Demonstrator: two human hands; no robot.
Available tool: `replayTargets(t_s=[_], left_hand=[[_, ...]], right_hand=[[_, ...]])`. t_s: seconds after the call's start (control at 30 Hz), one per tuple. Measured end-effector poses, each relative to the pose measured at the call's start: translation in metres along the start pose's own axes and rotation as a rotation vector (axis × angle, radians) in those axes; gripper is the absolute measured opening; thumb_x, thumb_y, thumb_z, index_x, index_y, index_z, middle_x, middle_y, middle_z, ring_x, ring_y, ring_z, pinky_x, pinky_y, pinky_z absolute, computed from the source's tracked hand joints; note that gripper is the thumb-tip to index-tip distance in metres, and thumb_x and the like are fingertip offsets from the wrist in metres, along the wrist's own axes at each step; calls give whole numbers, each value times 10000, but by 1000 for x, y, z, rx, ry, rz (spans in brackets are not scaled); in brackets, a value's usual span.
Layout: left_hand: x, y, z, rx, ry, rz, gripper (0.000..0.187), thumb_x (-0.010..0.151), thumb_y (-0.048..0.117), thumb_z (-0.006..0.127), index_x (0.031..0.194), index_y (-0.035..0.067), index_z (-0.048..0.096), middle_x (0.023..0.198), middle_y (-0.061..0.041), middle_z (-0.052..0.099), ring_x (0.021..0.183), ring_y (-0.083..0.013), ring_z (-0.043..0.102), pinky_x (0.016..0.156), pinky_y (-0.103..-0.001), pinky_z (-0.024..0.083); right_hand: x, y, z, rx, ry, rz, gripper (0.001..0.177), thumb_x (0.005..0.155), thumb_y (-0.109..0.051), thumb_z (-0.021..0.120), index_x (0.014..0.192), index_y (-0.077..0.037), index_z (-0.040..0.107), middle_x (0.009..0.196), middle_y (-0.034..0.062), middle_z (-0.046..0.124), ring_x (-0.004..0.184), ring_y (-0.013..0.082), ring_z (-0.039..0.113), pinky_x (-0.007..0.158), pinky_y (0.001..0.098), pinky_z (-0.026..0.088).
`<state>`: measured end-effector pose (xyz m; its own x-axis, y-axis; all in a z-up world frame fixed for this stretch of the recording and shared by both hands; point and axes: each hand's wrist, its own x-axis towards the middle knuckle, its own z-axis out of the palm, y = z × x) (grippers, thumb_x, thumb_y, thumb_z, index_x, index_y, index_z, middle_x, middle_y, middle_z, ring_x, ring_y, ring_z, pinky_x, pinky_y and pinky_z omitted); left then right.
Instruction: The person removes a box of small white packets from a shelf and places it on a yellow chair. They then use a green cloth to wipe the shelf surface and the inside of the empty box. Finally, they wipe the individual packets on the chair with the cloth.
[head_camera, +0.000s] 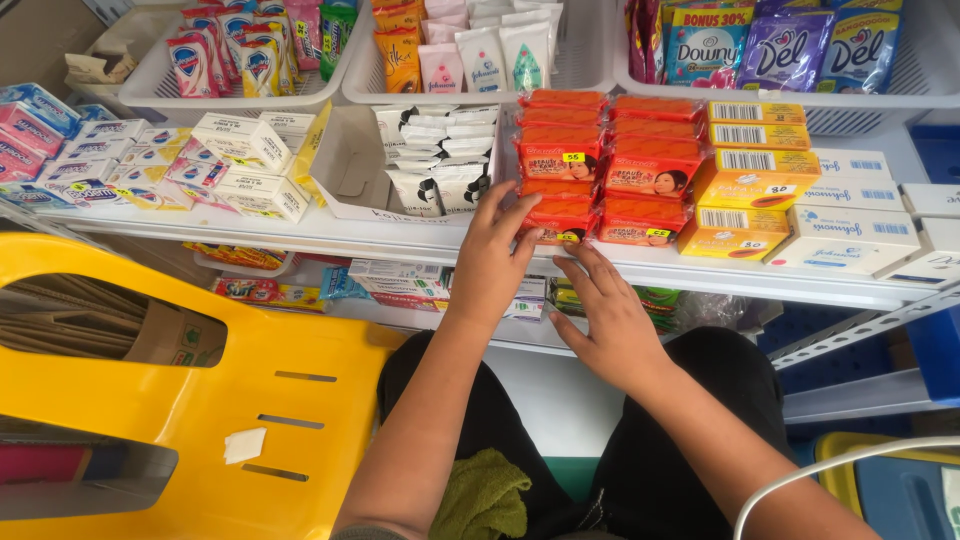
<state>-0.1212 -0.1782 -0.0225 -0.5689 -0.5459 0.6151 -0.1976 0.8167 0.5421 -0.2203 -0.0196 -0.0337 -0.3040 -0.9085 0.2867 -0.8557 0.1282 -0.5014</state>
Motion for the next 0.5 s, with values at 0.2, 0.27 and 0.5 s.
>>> replayTargets(t_s=[0.2,0.27,0.5], left_hand=[[2,1,-1,-6,-4,-2,394,970,147,714,1353,199,636,1426,-173,527,1126,-424,690,897,-461,630],[1,-1,0,-4,-4,3,398,971,150,710,1357,201,628,1430,-173,522,1130,-428,686,902,-469,628],[-1,-7,4,-4,-8,9,423,981,146,693,1387,219,599,1462,-154,492,1171,-407,671,943,-466,616]], right_hand=[[1,-1,0,5,7,0,647,899,-264,700,1505,-133,515,1591,116,415,1498,367,347,1101,543,409],[1,-2,-2,4,6,0,642,899,-264,700,1501,-131,519,1592,117,415,1500,366,345,1103,541,408],[0,2,3,-23,4,-15,657,893,-277,700,1505,-132,511,1606,117,395,1521,356,314,1088,523,426]])
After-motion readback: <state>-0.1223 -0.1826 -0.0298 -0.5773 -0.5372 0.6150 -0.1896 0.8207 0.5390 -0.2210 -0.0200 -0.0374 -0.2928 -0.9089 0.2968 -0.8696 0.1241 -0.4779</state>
